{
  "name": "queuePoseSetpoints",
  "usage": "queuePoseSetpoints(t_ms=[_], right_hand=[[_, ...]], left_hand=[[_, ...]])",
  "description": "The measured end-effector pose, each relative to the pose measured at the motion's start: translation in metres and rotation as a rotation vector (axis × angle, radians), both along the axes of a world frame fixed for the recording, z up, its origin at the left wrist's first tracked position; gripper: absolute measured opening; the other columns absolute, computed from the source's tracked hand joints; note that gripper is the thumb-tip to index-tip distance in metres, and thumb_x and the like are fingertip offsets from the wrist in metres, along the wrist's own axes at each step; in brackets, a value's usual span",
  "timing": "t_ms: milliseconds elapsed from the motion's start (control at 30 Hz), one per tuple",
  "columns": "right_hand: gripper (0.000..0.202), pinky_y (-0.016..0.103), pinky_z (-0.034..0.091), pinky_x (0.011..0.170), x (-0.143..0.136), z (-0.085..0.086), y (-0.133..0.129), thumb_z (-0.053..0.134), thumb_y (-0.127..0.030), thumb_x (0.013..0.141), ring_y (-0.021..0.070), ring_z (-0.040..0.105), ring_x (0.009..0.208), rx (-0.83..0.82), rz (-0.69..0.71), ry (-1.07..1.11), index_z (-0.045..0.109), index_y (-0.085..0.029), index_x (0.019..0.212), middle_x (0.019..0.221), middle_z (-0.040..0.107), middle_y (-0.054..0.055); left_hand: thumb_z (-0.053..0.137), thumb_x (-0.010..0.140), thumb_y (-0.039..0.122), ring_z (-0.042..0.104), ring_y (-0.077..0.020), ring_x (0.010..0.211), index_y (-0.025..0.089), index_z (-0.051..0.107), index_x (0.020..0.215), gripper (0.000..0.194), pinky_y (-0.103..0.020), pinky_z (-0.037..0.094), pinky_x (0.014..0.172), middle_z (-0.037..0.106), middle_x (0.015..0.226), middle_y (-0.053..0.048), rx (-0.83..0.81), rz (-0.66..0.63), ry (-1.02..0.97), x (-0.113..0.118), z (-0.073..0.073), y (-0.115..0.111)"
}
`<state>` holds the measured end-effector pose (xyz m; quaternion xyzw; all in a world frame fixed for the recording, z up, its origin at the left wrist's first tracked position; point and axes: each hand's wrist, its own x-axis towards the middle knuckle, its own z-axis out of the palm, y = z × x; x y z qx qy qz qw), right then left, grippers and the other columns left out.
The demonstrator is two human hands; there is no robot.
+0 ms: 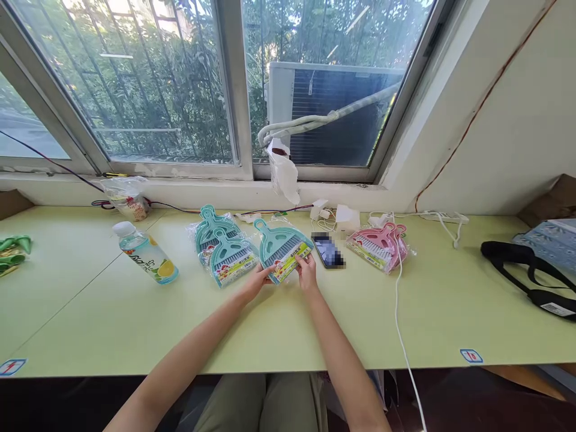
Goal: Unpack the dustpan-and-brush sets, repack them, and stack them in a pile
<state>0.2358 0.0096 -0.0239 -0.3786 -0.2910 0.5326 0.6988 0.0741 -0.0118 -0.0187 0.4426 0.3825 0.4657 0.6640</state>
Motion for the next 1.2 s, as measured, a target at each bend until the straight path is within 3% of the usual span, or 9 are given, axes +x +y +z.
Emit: queuePoseSetpoints(t_ms=[333, 533, 867, 1200], right_hand=[[0.031, 0.025, 0.054, 0.061, 0.004, -0.011, 0.01, 0.074, -0.035, 0.057, 0.0145, 0.065, 0.075, -0.095, -0.125, 0.06, 0.057, -0.024, 0.081, 0.079, 0.068, -0.003], [0.037, 0.024, 0.053, 0.057, 0.009, -0.016, 0.013, 0.076, -0.038, 0.053, 0.0149, 0.065, 0.07, -0.091, -0.111, 0.03, 0.058, -0.024, 0.082, 0.075, 0.068, -0.003], [0.042, 0.028, 0.055, 0.065, 0.005, -0.012, 0.009, 0.081, -0.036, 0.05, 0.0169, 0.065, 0.079, -0.081, -0.003, -0.014, 0.058, -0.024, 0.083, 0.084, 0.069, -0.001], [0.036, 0.026, 0.052, 0.056, 0.011, -0.019, 0.013, 0.076, -0.04, 0.054, 0.0164, 0.064, 0.073, -0.144, -0.059, 0.039, 0.058, -0.024, 0.081, 0.077, 0.069, -0.002]], left_hand=[[0.073, 0.067, 0.037, 0.064, -0.0234, 0.083, 0.019, 0.052, 0.102, 0.044, -0.036, 0.053, 0.067, 0.066, 0.099, -0.008, 0.076, -0.017, 0.057, 0.0, 0.004, -0.004], [0.073, 0.066, 0.037, 0.063, -0.0226, 0.083, 0.02, 0.052, 0.107, 0.049, -0.034, 0.052, 0.065, 0.063, 0.097, -0.006, 0.123, -0.027, 0.099, 0.003, -0.003, -0.004], [0.074, 0.067, 0.034, 0.064, -0.0224, 0.079, 0.021, 0.054, 0.104, 0.044, -0.034, 0.053, 0.065, 0.066, 0.094, -0.007, 0.085, 0.024, 0.025, 0.002, 0.002, -0.005], [0.072, 0.067, 0.032, 0.063, -0.0215, 0.081, 0.02, 0.053, 0.11, 0.048, -0.028, 0.052, 0.059, 0.065, 0.094, -0.005, 0.148, 0.02, 0.145, 0.002, 0.0, -0.004]])
